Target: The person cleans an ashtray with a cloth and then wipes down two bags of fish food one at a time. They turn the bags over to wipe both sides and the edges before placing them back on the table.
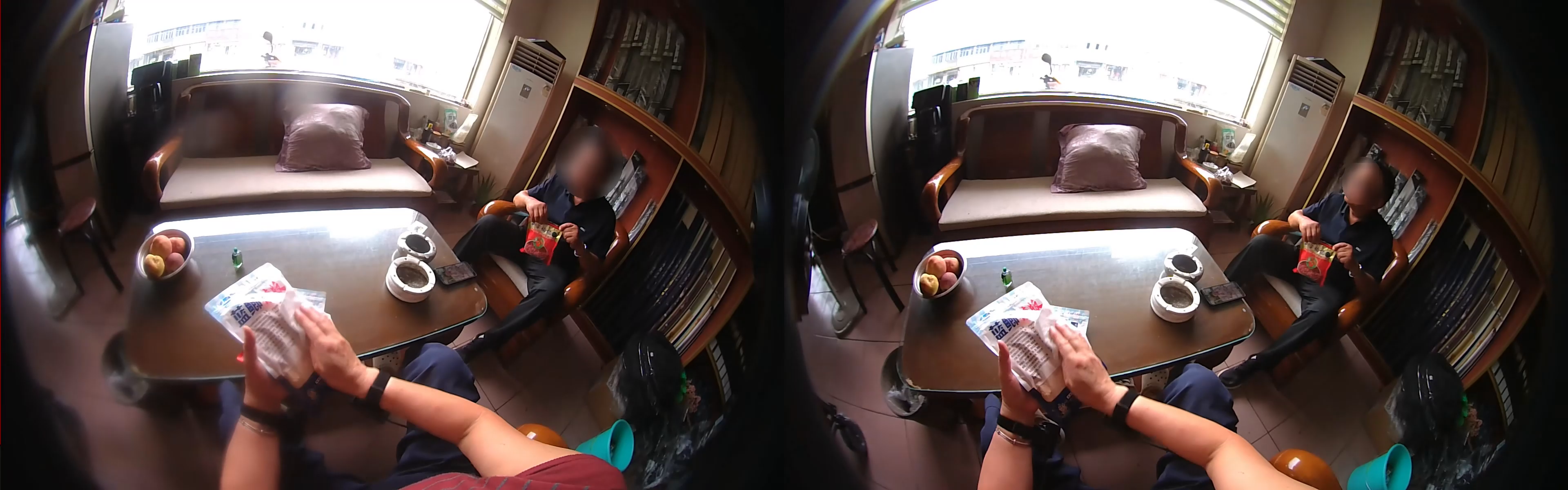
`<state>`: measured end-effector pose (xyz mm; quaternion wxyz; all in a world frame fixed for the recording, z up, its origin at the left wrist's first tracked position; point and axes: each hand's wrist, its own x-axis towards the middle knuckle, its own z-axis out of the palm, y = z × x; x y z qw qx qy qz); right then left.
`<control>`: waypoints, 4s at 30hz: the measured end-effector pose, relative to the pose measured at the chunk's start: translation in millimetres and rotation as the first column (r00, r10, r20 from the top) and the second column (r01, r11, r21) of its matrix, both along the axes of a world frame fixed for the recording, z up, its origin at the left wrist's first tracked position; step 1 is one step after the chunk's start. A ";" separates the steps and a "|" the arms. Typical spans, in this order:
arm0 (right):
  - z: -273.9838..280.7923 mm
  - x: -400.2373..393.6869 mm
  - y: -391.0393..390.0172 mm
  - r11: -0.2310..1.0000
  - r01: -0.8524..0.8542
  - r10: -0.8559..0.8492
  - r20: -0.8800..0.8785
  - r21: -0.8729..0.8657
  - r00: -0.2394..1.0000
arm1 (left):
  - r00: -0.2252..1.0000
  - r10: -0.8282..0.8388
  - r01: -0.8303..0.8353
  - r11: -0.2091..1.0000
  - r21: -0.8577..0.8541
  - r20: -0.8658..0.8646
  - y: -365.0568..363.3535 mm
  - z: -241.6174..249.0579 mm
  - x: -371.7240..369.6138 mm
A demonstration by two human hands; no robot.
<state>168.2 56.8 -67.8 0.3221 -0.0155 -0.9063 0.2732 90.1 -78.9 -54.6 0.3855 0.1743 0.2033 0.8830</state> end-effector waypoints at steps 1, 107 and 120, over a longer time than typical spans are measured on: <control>-1.8 8.9 -10.6 0.998 -0.043 0.045 -0.036 0.039 0.998 | 1.000 0.000 0.000 1.000 0.003 0.001 -0.4 -5.0 -3.5; -0.3 -8.1 4.1 0.974 -0.223 0.223 -0.002 -0.029 0.975 | 0.989 -0.141 0.140 0.990 0.010 0.036 4.4 -39.7 -9.9; -3.6 -11.7 6.7 0.996 -0.046 0.043 -0.029 -0.075 0.999 | 0.994 -0.086 0.086 0.996 0.016 0.069 6.5 -34.1 -5.2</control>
